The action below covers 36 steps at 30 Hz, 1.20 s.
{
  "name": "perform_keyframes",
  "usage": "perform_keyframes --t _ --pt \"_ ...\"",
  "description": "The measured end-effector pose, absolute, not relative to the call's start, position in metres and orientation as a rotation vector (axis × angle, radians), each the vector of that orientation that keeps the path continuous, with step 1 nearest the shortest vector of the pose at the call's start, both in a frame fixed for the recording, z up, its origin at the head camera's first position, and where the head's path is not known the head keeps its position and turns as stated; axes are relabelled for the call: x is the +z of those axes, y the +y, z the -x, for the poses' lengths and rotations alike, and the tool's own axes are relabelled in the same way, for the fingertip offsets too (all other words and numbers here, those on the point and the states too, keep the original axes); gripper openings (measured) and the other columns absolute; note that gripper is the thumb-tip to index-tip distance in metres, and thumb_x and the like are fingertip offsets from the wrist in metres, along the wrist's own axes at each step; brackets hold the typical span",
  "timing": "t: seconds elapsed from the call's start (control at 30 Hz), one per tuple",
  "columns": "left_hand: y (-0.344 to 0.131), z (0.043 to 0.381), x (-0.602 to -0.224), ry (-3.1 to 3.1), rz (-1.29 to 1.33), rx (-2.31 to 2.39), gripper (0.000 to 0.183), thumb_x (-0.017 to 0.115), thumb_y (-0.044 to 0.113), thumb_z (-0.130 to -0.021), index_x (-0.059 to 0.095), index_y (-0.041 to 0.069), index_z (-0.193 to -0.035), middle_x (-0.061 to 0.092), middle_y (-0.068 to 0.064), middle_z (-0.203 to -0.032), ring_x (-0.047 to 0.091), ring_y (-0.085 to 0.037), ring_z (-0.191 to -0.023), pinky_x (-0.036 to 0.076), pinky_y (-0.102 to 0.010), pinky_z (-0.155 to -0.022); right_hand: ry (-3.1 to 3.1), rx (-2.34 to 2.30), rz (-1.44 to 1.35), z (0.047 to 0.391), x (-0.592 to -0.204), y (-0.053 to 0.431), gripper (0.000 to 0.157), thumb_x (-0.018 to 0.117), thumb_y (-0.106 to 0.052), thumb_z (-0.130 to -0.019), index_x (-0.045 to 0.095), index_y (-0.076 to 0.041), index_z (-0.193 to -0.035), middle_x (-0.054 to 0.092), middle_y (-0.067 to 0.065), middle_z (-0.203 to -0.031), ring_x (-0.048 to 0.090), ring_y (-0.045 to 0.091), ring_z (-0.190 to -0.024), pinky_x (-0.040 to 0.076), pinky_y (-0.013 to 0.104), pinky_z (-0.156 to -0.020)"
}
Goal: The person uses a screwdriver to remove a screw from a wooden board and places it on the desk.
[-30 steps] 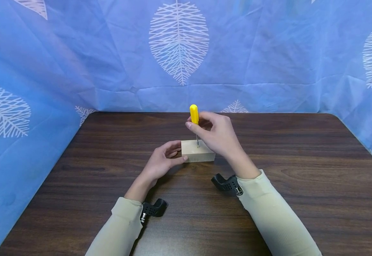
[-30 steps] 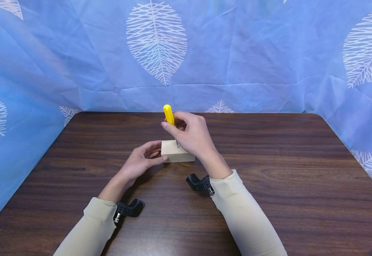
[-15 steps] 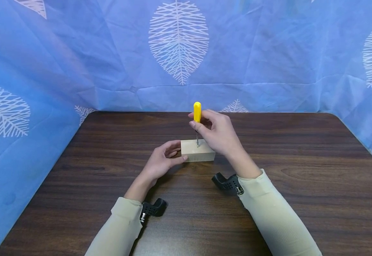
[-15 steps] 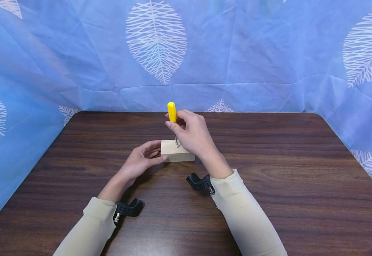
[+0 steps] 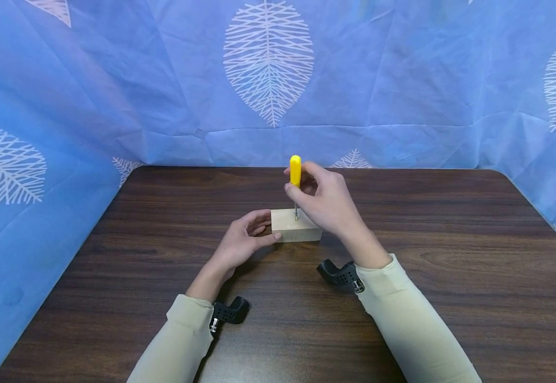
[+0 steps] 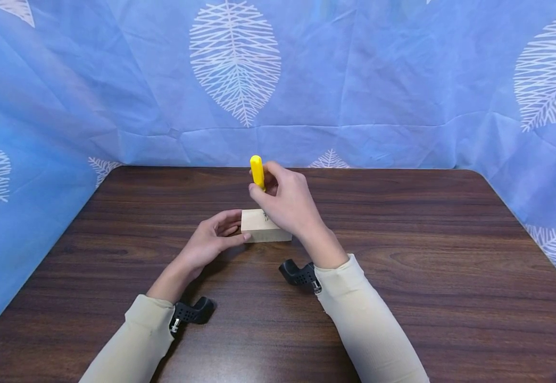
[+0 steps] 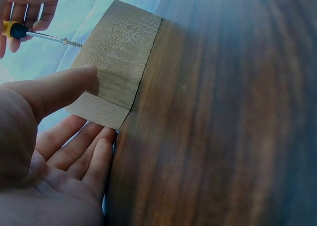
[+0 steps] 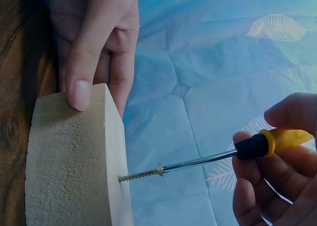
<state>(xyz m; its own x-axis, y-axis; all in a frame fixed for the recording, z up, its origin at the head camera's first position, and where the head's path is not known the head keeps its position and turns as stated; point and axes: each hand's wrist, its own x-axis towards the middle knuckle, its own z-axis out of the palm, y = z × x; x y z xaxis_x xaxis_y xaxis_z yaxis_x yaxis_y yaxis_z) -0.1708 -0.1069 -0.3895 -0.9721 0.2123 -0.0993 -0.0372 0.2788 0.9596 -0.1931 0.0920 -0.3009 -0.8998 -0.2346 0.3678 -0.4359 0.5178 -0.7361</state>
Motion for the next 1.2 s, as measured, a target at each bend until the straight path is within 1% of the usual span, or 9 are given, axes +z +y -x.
perform_keyframes --t 0.13,0.27,0.47,0.63,0.73,0.87,1.07,1.2 --pt "-0.107 0.172 -0.39 2.336 -0.161 1.761 0.056 0.078 0.031 -0.084 0.054 0.028 -0.135 0.057 0.007 -0.131 0.053 -0.013 -0.126 0.043 -0.035 -0.11 -2.527 1.328 -0.541 0.193 -0.3 0.092 0.018 0.071 -0.032 -0.088 0.064 -0.019 -0.099 0.069 -0.007 -0.087 0.062 0.01 -0.076 0.053 0.03 -0.069" --pt "-0.107 0.172 -0.389 2.335 -0.166 1.761 0.056 0.077 0.03 -0.084 0.054 0.027 -0.135 0.057 0.007 -0.131 0.053 -0.013 -0.126 0.042 -0.035 -0.111 -2.503 1.301 -0.547 0.193 -0.301 0.092 0.019 0.072 -0.035 -0.087 0.067 -0.018 -0.095 0.07 -0.006 -0.086 0.063 0.009 -0.073 0.055 0.028 -0.067" --pt "-0.106 0.171 -0.386 2.336 -0.169 1.764 0.057 0.078 0.03 -0.083 0.054 0.027 -0.134 0.056 0.006 -0.131 0.053 -0.014 -0.126 0.042 -0.034 -0.111 -2.5 1.247 -0.58 0.192 -0.299 0.091 0.019 0.071 -0.034 -0.089 0.069 -0.016 -0.095 0.07 -0.004 -0.085 0.064 0.009 -0.072 0.055 0.028 -0.065" --pt "-0.106 0.17 -0.385 2.328 -0.178 1.772 0.058 0.078 0.03 -0.084 0.053 0.025 -0.135 0.056 0.004 -0.132 0.052 -0.015 -0.127 0.041 -0.035 -0.112 -2.573 1.27 -0.622 0.191 -0.296 0.091 0.015 0.065 -0.03 -0.094 0.067 -0.017 -0.101 0.071 -0.004 -0.095 0.066 0.008 -0.083 0.056 0.028 -0.073" --pt "-0.106 0.171 -0.387 2.339 -0.177 1.769 0.058 0.078 0.03 -0.083 0.053 0.025 -0.136 0.056 0.005 -0.132 0.052 -0.014 -0.126 0.042 -0.034 -0.111 -2.606 1.308 -0.615 0.19 -0.295 0.091 0.012 0.064 -0.028 -0.095 0.065 -0.018 -0.102 0.07 -0.005 -0.096 0.066 0.009 -0.085 0.056 0.029 -0.075" --pt "-0.106 0.171 -0.39 2.359 -0.174 1.761 0.057 0.078 0.029 -0.083 0.054 0.026 -0.134 0.057 0.007 -0.13 0.053 -0.012 -0.124 0.042 -0.034 -0.111 -2.582 1.327 -0.591 0.191 -0.298 0.091 0.013 0.065 -0.03 -0.093 0.064 -0.019 -0.097 0.068 -0.005 -0.09 0.064 0.011 -0.079 0.054 0.03 -0.071" --pt "-0.106 0.172 -0.392 2.37 -0.171 1.754 0.056 0.078 0.029 -0.083 0.054 0.027 -0.134 0.057 0.009 -0.129 0.053 -0.01 -0.123 0.042 -0.032 -0.111 -2.503 1.27 -0.617 0.193 -0.304 0.091 0.021 0.072 -0.041 -0.087 0.066 -0.021 -0.091 0.066 -0.007 -0.083 0.061 0.009 -0.073 0.054 0.028 -0.065" --pt "-0.105 0.172 -0.393 2.362 -0.169 1.754 0.056 0.078 0.03 -0.084 0.054 0.027 -0.134 0.057 0.009 -0.13 0.053 -0.01 -0.124 0.042 -0.032 -0.11 -2.434 1.223 -0.622 0.194 -0.305 0.092 0.02 0.077 -0.039 -0.082 0.071 -0.021 -0.087 0.065 -0.009 -0.083 0.059 0.007 -0.071 0.054 0.025 -0.062"
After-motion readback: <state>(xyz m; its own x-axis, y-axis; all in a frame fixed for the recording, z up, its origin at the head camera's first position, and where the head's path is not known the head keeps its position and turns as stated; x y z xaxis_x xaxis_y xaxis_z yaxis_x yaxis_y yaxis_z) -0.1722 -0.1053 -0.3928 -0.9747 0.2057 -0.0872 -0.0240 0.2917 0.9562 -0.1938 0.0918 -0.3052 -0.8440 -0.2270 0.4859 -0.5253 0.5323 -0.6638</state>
